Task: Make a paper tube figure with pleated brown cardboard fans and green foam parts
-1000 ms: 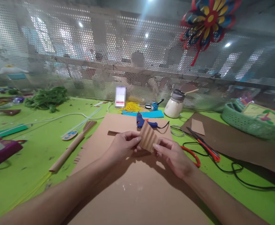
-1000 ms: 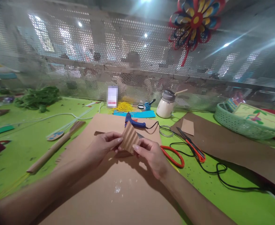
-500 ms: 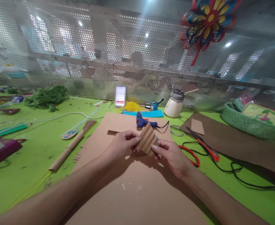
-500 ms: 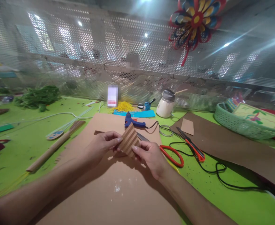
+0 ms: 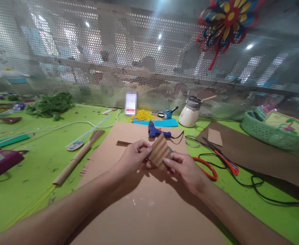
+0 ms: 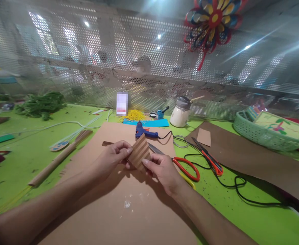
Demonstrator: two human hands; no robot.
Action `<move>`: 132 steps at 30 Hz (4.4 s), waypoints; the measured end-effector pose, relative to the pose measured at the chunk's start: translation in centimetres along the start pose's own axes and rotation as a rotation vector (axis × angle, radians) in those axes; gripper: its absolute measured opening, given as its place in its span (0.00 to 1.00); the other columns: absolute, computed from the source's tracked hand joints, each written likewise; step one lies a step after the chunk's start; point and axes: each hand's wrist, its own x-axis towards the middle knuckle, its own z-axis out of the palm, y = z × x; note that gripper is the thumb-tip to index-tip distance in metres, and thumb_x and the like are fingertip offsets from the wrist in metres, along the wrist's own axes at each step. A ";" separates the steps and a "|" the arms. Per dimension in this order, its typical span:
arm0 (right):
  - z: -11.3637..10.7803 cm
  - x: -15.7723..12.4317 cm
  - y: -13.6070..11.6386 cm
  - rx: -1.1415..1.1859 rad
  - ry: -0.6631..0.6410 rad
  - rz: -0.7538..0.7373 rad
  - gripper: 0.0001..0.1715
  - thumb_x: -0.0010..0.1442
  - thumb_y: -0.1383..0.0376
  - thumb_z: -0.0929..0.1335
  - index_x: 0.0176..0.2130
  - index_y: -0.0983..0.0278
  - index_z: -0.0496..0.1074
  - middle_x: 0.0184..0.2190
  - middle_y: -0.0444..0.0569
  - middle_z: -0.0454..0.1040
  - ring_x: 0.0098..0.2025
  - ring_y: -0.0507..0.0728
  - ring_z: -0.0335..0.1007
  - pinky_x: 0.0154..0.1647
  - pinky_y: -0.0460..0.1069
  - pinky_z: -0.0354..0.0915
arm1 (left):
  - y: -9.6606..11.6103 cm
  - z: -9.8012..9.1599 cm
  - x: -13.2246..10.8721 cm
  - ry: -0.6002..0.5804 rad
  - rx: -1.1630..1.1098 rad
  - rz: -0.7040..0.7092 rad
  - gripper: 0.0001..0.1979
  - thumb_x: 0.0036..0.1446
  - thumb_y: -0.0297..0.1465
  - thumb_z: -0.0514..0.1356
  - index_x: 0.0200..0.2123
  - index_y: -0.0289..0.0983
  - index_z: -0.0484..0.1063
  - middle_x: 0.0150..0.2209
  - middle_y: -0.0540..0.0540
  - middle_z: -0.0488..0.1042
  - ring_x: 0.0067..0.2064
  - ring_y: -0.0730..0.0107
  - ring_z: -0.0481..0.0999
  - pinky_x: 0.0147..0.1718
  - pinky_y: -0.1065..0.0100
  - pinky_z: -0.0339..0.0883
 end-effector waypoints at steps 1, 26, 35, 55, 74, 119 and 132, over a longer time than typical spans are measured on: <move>0.0 0.0 -0.1 -0.004 -0.002 0.007 0.14 0.53 0.57 0.73 0.27 0.66 0.73 0.19 0.41 0.67 0.22 0.49 0.56 0.24 0.46 0.50 | 0.0 0.0 0.0 0.001 0.004 0.007 0.07 0.57 0.33 0.58 0.30 0.37 0.64 0.20 0.54 0.70 0.20 0.76 0.71 0.22 0.73 0.61; 0.3 0.0 -0.1 -0.015 0.048 0.002 0.14 0.53 0.58 0.73 0.28 0.68 0.74 0.20 0.42 0.68 0.22 0.49 0.58 0.25 0.46 0.54 | -0.2 0.2 0.2 0.134 0.179 0.110 0.13 0.55 0.31 0.58 0.45 0.35 0.70 0.29 0.49 0.75 0.27 0.72 0.73 0.27 0.70 0.69; 0.4 0.0 0.2 0.018 0.069 0.028 0.16 0.52 0.57 0.73 0.24 0.67 0.72 0.20 0.43 0.68 0.21 0.48 0.60 0.22 0.44 0.55 | -0.6 0.5 -0.6 0.083 0.581 0.389 0.13 0.60 0.31 0.52 0.32 0.37 0.77 0.32 0.46 0.79 0.34 0.67 0.76 0.32 0.70 0.67; 0.2 0.2 -0.7 0.035 0.044 0.014 0.16 0.52 0.56 0.74 0.26 0.67 0.75 0.21 0.45 0.73 0.22 0.49 0.65 0.22 0.45 0.61 | 0.2 -0.4 0.2 0.029 0.507 0.192 0.17 0.60 0.36 0.52 0.21 0.35 0.67 0.19 0.52 0.66 0.22 0.75 0.64 0.22 0.74 0.56; 0.2 0.5 -1.2 0.022 0.057 -0.079 0.13 0.49 0.57 0.75 0.29 0.65 0.78 0.25 0.46 0.76 0.27 0.53 0.67 0.32 0.50 0.64 | -0.3 0.5 -0.5 0.112 0.677 0.522 0.12 0.60 0.32 0.55 0.41 0.39 0.77 0.37 0.45 0.78 0.38 0.67 0.76 0.38 0.69 0.68; -1.9 -0.5 -3.7 -0.649 0.066 -0.353 0.08 0.54 0.66 0.72 0.23 0.61 0.78 0.23 0.46 0.75 0.29 0.56 0.68 0.33 0.51 0.62 | 0.2 1.7 -2.3 -0.082 0.588 0.284 0.10 0.57 0.26 0.52 0.30 0.37 0.72 0.24 0.51 0.72 0.26 0.72 0.69 0.25 0.72 0.60; 0.2 -0.3 -1.1 -0.012 0.068 0.050 0.19 0.54 0.53 0.72 0.30 0.68 0.75 0.25 0.48 0.75 0.24 0.52 0.68 0.27 0.47 0.65 | -0.7 0.9 -0.3 -0.001 0.327 0.144 0.08 0.55 0.29 0.55 0.30 0.35 0.74 0.23 0.50 0.73 0.25 0.72 0.72 0.25 0.72 0.64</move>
